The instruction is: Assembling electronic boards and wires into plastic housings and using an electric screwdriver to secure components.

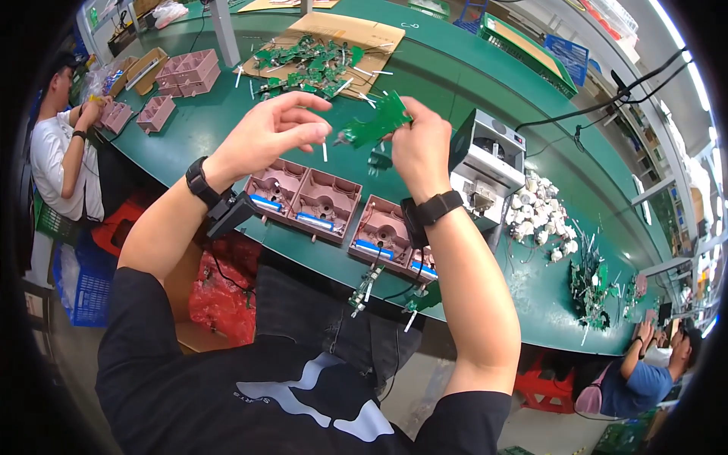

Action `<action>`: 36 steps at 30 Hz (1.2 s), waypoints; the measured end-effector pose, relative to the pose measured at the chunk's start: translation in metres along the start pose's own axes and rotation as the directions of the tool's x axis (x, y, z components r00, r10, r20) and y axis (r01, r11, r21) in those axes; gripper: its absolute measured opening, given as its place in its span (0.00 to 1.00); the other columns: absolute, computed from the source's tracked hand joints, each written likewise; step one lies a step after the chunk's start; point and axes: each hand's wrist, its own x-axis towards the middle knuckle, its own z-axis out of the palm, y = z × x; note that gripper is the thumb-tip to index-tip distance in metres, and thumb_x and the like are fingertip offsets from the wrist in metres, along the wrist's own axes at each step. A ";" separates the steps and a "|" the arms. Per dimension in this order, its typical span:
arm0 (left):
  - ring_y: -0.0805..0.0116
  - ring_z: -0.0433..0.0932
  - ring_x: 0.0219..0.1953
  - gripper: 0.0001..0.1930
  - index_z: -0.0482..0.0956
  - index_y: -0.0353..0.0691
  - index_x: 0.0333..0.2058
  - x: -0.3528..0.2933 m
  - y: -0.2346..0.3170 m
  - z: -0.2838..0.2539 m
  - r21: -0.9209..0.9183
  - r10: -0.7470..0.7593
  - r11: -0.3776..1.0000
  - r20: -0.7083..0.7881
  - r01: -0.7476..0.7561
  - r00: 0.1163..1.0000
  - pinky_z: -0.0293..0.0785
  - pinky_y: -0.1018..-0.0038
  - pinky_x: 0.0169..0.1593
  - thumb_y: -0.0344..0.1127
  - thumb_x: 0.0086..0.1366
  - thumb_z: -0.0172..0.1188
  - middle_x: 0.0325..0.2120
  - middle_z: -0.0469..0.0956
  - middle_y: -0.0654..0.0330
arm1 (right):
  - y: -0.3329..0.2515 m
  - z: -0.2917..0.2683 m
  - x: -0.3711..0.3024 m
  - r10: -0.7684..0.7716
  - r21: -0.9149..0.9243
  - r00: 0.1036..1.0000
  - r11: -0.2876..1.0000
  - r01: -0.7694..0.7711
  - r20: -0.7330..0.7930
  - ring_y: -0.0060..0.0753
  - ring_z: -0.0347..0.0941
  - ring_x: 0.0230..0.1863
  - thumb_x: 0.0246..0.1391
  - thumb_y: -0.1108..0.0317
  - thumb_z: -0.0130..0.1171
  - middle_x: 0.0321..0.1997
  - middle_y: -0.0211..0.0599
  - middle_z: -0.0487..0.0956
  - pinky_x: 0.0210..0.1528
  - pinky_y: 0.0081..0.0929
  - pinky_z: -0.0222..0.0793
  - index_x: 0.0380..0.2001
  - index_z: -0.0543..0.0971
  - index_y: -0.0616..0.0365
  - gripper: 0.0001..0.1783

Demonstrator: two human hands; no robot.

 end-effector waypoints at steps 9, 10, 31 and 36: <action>0.48 0.64 0.70 0.54 0.62 0.42 0.71 -0.029 -0.066 0.014 0.785 0.155 0.517 0.305 -0.340 0.940 0.57 0.48 0.73 0.50 0.47 0.81 0.65 0.66 0.40 | 0.020 -0.046 0.025 0.109 0.063 0.990 0.993 -0.104 -0.091 0.30 0.85 0.35 0.72 0.68 0.54 0.36 0.38 0.86 0.38 0.26 0.83 0.48 0.82 0.70 0.15; 0.47 0.62 0.71 0.58 0.60 0.43 0.72 -0.029 -0.068 0.015 0.820 0.138 0.433 0.349 -0.373 0.927 0.54 0.46 0.75 0.51 0.45 0.82 0.67 0.63 0.40 | 0.018 -0.052 0.027 0.133 0.106 0.987 0.987 -0.123 -0.093 0.30 0.85 0.35 0.72 0.67 0.54 0.36 0.38 0.85 0.39 0.25 0.83 0.49 0.82 0.70 0.15; 0.46 0.72 0.60 0.49 0.67 0.44 0.67 -0.051 -0.075 0.025 0.743 0.471 0.509 0.182 -0.434 0.863 0.69 0.50 0.66 0.39 0.44 0.79 0.57 0.69 0.49 | -0.038 -0.015 -0.192 -0.284 -0.119 0.937 0.957 0.265 -0.203 0.28 0.81 0.31 0.72 0.71 0.50 0.31 0.39 0.83 0.35 0.25 0.76 0.43 0.80 0.74 0.14; 0.44 0.72 0.60 0.48 0.68 0.46 0.66 -0.063 -0.063 0.030 0.766 0.574 0.493 0.070 -0.413 0.816 0.73 0.52 0.62 0.36 0.44 0.80 0.58 0.68 0.48 | -0.040 -0.003 -0.212 -0.372 -0.130 0.914 0.926 0.354 -0.163 0.33 0.84 0.33 0.70 0.71 0.53 0.28 0.41 0.84 0.35 0.28 0.79 0.44 0.79 0.73 0.13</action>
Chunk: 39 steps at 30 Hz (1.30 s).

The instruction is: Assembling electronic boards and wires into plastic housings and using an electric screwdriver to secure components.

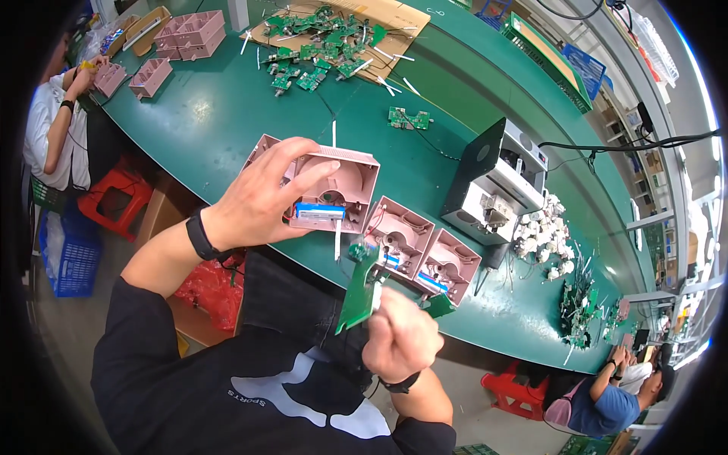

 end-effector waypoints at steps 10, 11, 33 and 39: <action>0.44 0.70 0.63 0.53 0.67 0.49 0.67 0.000 0.004 0.000 -0.087 0.050 0.994 -0.218 -0.070 0.975 0.73 0.54 0.63 0.32 0.39 0.82 0.61 0.65 0.48 | -0.009 0.001 -0.005 -0.441 0.131 0.889 0.895 0.426 0.124 0.51 0.86 0.39 0.55 0.77 0.65 0.40 0.52 0.84 0.44 0.41 0.88 0.37 0.82 0.71 0.08; 0.44 0.70 0.63 0.53 0.67 0.49 0.67 -0.002 0.005 -0.002 -0.088 0.054 0.993 -0.216 -0.074 0.975 0.73 0.54 0.63 0.32 0.39 0.82 0.61 0.65 0.48 | -0.012 0.000 -0.002 -0.484 0.122 0.869 0.873 0.473 0.099 0.51 0.87 0.40 0.56 0.76 0.65 0.40 0.52 0.84 0.44 0.40 0.88 0.37 0.82 0.71 0.08; 0.44 0.71 0.63 0.50 0.69 0.52 0.66 -0.007 0.021 -0.013 -0.051 0.025 0.998 -0.154 -0.033 0.988 0.75 0.55 0.63 0.31 0.42 0.81 0.61 0.66 0.48 | -0.021 0.005 -0.003 -0.115 -0.094 0.992 0.990 0.109 -0.060 0.48 0.87 0.37 0.72 0.67 0.54 0.35 0.55 0.85 0.42 0.37 0.86 0.42 0.79 0.75 0.15; 0.45 0.72 0.62 0.49 0.69 0.53 0.66 -0.004 0.030 -0.015 -0.024 0.046 0.999 -0.114 -0.049 0.992 0.75 0.55 0.62 0.31 0.42 0.80 0.60 0.66 0.48 | -0.024 0.001 0.008 -0.134 -0.105 0.989 0.986 0.128 -0.059 0.49 0.87 0.37 0.73 0.67 0.54 0.35 0.55 0.86 0.43 0.37 0.85 0.42 0.80 0.75 0.16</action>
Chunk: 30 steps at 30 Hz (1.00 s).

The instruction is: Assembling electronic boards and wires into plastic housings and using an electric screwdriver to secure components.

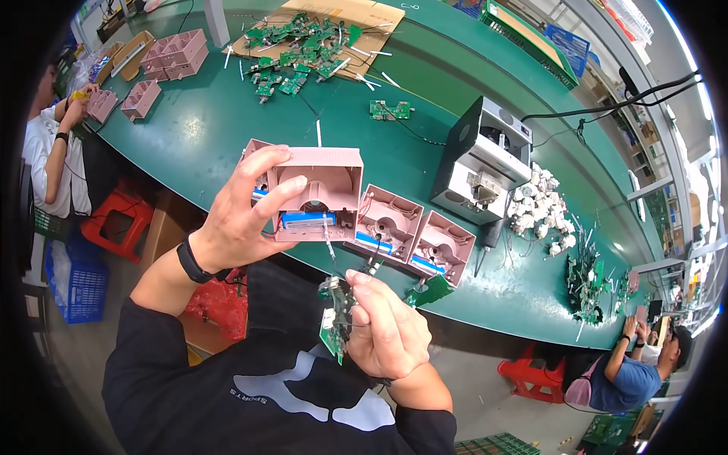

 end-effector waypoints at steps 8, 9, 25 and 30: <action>0.44 0.74 0.60 0.47 0.70 0.55 0.65 0.001 0.007 -0.002 0.015 0.026 1.000 0.015 -0.026 1.000 0.75 0.54 0.62 0.32 0.43 0.79 0.59 0.67 0.48 | 0.007 0.005 0.002 -0.077 0.025 0.997 0.997 0.076 0.018 0.45 0.88 0.40 0.62 0.78 0.63 0.40 0.52 0.87 0.41 0.30 0.85 0.46 0.81 0.72 0.11; 0.44 0.74 0.60 0.47 0.70 0.55 0.65 0.002 0.007 -0.003 0.014 0.034 0.999 0.011 -0.034 0.999 0.76 0.54 0.62 0.33 0.44 0.79 0.59 0.67 0.48 | 0.007 0.007 0.002 -0.076 0.025 0.997 0.997 0.076 0.018 0.45 0.88 0.40 0.62 0.78 0.63 0.40 0.52 0.87 0.41 0.30 0.85 0.46 0.81 0.72 0.11; 0.40 0.70 0.63 0.33 0.80 0.59 0.56 0.000 0.008 -0.012 -0.049 0.097 0.994 0.004 -0.096 0.995 0.72 0.49 0.64 0.37 0.48 0.78 0.61 0.64 0.46 | 0.010 0.029 0.005 -0.092 0.018 0.996 0.996 0.092 -0.015 0.47 0.86 0.35 0.68 0.72 0.60 0.34 0.53 0.85 0.42 0.35 0.83 0.45 0.82 0.73 0.12; 0.38 0.69 0.63 0.32 0.80 0.57 0.53 0.002 0.009 -0.016 -0.043 0.071 0.997 -0.015 -0.071 0.997 0.71 0.47 0.65 0.36 0.47 0.79 0.61 0.62 0.45 | 0.012 0.017 0.004 -0.168 -0.176 0.985 0.969 0.171 0.033 0.39 0.82 0.29 0.62 0.74 0.65 0.34 0.50 0.85 0.32 0.29 0.78 0.45 0.84 0.71 0.11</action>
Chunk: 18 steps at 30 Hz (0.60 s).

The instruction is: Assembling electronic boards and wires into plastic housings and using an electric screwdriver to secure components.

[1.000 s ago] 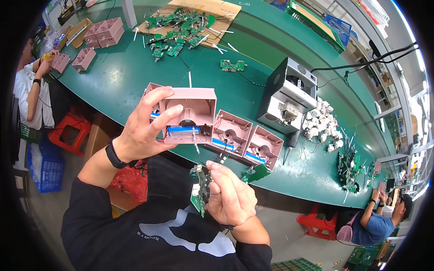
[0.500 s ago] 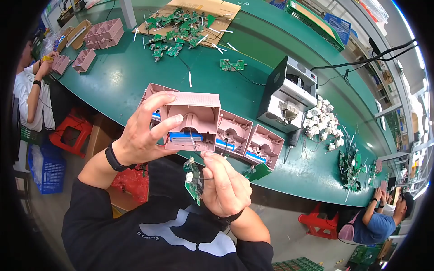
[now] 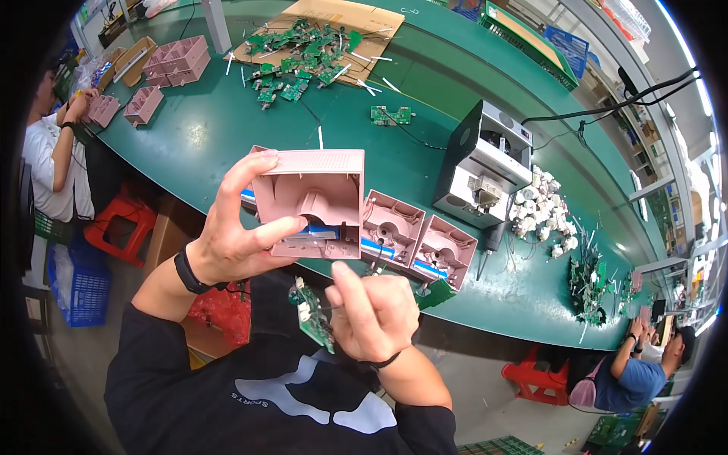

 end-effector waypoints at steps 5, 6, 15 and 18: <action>0.38 0.69 0.63 0.36 0.77 0.56 0.55 -0.002 0.002 0.000 -0.004 -0.015 1.000 0.002 0.015 1.000 0.72 0.46 0.64 0.35 0.44 0.81 0.61 0.62 0.44 | 0.005 0.011 0.001 0.025 0.024 0.989 0.999 -0.022 -0.144 0.35 0.80 0.26 0.54 0.78 0.70 0.35 0.46 0.85 0.27 0.26 0.72 0.44 0.85 0.70 0.14; 0.38 0.69 0.63 0.36 0.77 0.56 0.55 -0.002 0.003 0.002 -0.005 -0.013 1.000 0.003 0.013 1.000 0.72 0.46 0.64 0.35 0.44 0.81 0.61 0.62 0.44 | 0.005 0.013 0.001 0.022 0.023 0.984 1.000 -0.018 -0.175 0.35 0.80 0.26 0.54 0.78 0.70 0.35 0.45 0.86 0.27 0.26 0.72 0.44 0.85 0.70 0.13; 0.38 0.70 0.62 0.45 0.71 0.56 0.59 -0.003 0.000 0.004 0.017 -0.066 0.998 -0.100 0.068 0.993 0.71 0.45 0.63 0.34 0.40 0.83 0.61 0.63 0.45 | -0.006 0.001 0.011 0.082 -0.185 0.993 0.978 -0.096 -0.082 0.38 0.81 0.25 0.62 0.78 0.65 0.29 0.46 0.86 0.27 0.27 0.73 0.40 0.84 0.74 0.08; 0.38 0.70 0.61 0.44 0.72 0.55 0.58 -0.005 -0.003 0.005 0.081 -0.018 0.996 -0.092 0.025 0.996 0.71 0.44 0.63 0.34 0.40 0.83 0.61 0.63 0.45 | -0.007 0.004 0.014 0.089 -0.186 0.993 0.977 -0.101 -0.075 0.38 0.81 0.25 0.60 0.77 0.66 0.30 0.46 0.86 0.28 0.27 0.73 0.40 0.84 0.73 0.09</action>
